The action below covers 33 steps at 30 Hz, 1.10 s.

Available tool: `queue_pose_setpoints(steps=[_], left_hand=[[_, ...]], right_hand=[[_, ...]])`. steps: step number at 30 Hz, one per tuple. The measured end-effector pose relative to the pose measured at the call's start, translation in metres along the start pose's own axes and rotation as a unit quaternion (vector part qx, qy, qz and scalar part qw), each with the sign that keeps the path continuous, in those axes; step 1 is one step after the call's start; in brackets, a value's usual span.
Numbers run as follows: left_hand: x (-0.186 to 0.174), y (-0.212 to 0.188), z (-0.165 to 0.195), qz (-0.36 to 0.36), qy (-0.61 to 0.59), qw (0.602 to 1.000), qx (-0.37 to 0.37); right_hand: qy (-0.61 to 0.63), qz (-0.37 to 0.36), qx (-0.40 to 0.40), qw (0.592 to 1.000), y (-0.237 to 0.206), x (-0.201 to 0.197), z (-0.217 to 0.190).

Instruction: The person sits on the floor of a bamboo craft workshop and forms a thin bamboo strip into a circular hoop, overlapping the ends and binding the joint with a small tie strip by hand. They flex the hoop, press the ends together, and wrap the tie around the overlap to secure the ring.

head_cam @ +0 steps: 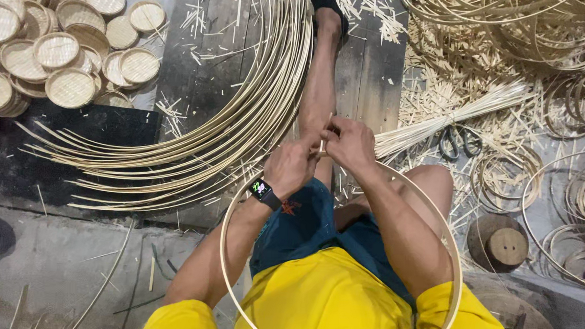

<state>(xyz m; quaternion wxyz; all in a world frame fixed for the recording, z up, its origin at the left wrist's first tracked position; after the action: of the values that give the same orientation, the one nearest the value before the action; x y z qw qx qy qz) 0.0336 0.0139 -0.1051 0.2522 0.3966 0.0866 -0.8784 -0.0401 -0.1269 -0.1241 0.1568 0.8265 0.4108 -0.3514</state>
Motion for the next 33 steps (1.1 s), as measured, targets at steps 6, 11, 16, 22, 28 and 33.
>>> queue_pose_setpoints(steps=[6, 11, 16, 22, 28, 33], left_hand=[[-0.005, 0.002, 0.005, -0.014, -0.008, 1.000, -0.018], [-0.006, -0.001, 0.017, 0.023, 0.058, 0.998, 0.029], [-0.004, 0.010, -0.008, -0.023, -0.007, 0.996, -0.080], [0.030, 0.024, -0.031, -0.123, -0.388, 0.897, -0.173], [0.078, 0.033, 0.000, -0.132, -0.689, 0.709, -0.079], [0.104, 0.033, 0.024, -0.117, -0.722, 0.681, -0.038]], right_hand=[[0.018, -0.008, 0.039, 0.999, -0.003, -0.006, 0.003], [-0.019, 0.025, -0.058, 0.998, -0.001, -0.016, -0.014], [0.074, 0.202, -0.270, 0.938, -0.050, -0.030, -0.028], [0.425, -0.030, -0.039, 0.904, -0.053, -0.027, 0.033], [0.445, -0.015, -0.039, 0.895, -0.063, -0.040, 0.046], [0.234, 0.237, -0.069, 0.940, -0.085, -0.050, 0.031]])
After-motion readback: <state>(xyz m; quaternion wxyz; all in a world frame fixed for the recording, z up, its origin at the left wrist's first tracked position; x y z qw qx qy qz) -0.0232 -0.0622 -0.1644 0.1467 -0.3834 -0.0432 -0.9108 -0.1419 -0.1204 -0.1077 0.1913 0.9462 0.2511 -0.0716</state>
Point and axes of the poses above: each hand's wrist, its own y-axis towards the middle knuckle, its own x-axis out of the palm, z = x × y, the point moved 4 cm from there along y, towards the middle knuckle, and after that the axes turned 2 degrees about -z, right-handed, at the moved point
